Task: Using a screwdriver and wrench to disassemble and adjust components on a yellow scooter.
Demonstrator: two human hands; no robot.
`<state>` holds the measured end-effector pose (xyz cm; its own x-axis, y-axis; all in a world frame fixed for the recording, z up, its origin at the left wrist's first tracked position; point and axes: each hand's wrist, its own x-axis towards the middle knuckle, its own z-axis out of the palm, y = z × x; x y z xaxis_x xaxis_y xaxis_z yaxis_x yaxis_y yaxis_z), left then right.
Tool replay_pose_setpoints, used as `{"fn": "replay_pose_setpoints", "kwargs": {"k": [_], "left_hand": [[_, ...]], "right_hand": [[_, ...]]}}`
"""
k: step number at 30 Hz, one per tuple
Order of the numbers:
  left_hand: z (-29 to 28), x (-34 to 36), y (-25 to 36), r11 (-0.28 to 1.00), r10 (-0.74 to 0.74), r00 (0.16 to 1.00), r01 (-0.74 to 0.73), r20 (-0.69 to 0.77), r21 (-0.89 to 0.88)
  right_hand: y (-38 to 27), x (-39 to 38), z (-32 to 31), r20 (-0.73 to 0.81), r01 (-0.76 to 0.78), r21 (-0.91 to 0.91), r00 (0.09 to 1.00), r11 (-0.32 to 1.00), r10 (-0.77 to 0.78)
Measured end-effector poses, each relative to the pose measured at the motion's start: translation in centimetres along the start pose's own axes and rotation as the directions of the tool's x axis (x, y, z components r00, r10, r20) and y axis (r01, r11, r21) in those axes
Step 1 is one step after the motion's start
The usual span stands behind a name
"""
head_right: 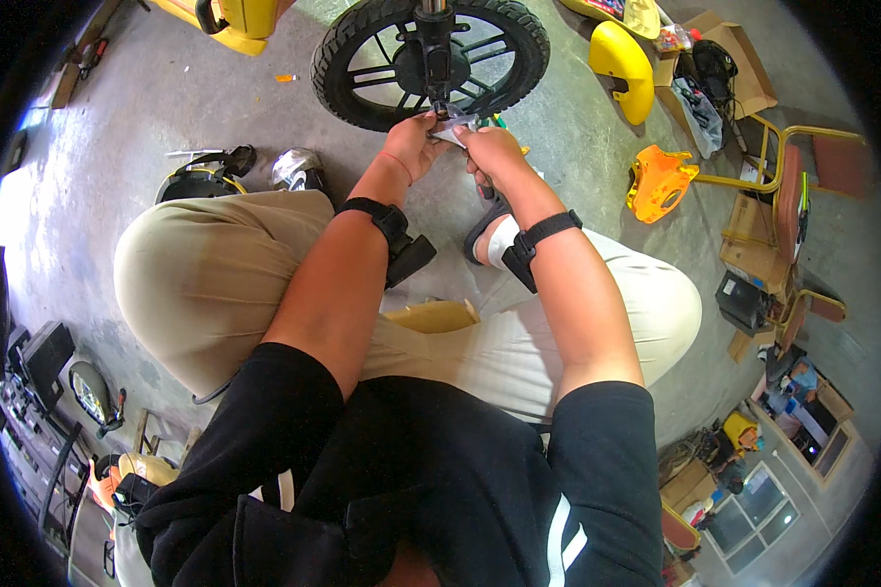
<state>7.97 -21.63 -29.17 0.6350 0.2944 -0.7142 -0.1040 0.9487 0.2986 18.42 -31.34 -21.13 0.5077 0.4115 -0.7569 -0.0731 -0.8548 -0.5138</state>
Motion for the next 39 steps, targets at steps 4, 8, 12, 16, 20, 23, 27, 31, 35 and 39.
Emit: {"fn": "replay_pose_setpoints", "kwargs": {"k": [4, 8, 12, 16, 20, 23, 27, 31, 35, 39], "left_hand": [[0.0, -0.3, 0.1, 1.0, 0.008, 1.0, -0.007, 0.024, -0.028], [-0.2, 0.1, 0.0, 0.999, 0.025, 1.0, -0.025, 0.011, 0.037], [-0.4, 0.4, -0.3, 1.0, 0.028, 0.999, -0.028, 0.035, 0.011], [-0.4, 0.2, -0.1, 1.0, 0.013, 0.999, -0.014, 0.044, 0.02], [-0.1, -0.6, 0.4, 0.997, 0.03, 0.997, -0.035, 0.068, 0.067], [0.2, -1.2, 0.7, 0.993, 0.044, 0.998, -0.049, 0.05, 0.105], [0.2, -1.2, 0.5, 0.997, 0.043, 0.998, -0.046, 0.051, 0.065], [-0.2, -0.3, 0.1, 0.997, 0.039, 0.998, -0.042, 0.044, 0.057], [-0.5, 0.0, 0.0, 0.996, 0.037, 0.996, -0.043, 0.079, 0.076], [-0.2, -0.6, 0.2, 0.999, 0.025, 0.997, -0.028, 0.069, 0.047]], "right_hand": [[-0.1, -0.4, 0.4, -0.028, -0.032, 0.025, 0.999, 0.999, 0.033], [-0.1, -0.6, 0.6, -0.019, -0.025, 0.081, 0.999, 0.996, 0.027], [-0.2, -0.5, 0.3, -0.019, -0.017, 0.089, 1.0, 0.996, 0.019], [-0.1, -0.2, 0.2, 0.005, -0.031, 0.084, 1.0, 0.996, 0.03], [0.7, -0.1, 0.5, 0.058, -0.083, 0.163, 0.996, 0.983, 0.075], [1.0, 0.2, 0.1, 0.086, -0.076, 0.195, 0.994, 0.978, 0.06], [1.0, 0.3, -0.2, 0.11, -0.047, 0.169, 0.993, 0.985, 0.029], [0.7, -0.1, 0.0, 0.083, -0.051, 0.16, 0.996, 0.986, 0.038], [0.6, -0.4, 0.1, 0.042, -0.039, 0.105, 0.999, 0.994, 0.035], [0.7, -0.2, 0.2, 0.037, -0.015, 0.156, 0.999, 0.988, 0.009]]}}
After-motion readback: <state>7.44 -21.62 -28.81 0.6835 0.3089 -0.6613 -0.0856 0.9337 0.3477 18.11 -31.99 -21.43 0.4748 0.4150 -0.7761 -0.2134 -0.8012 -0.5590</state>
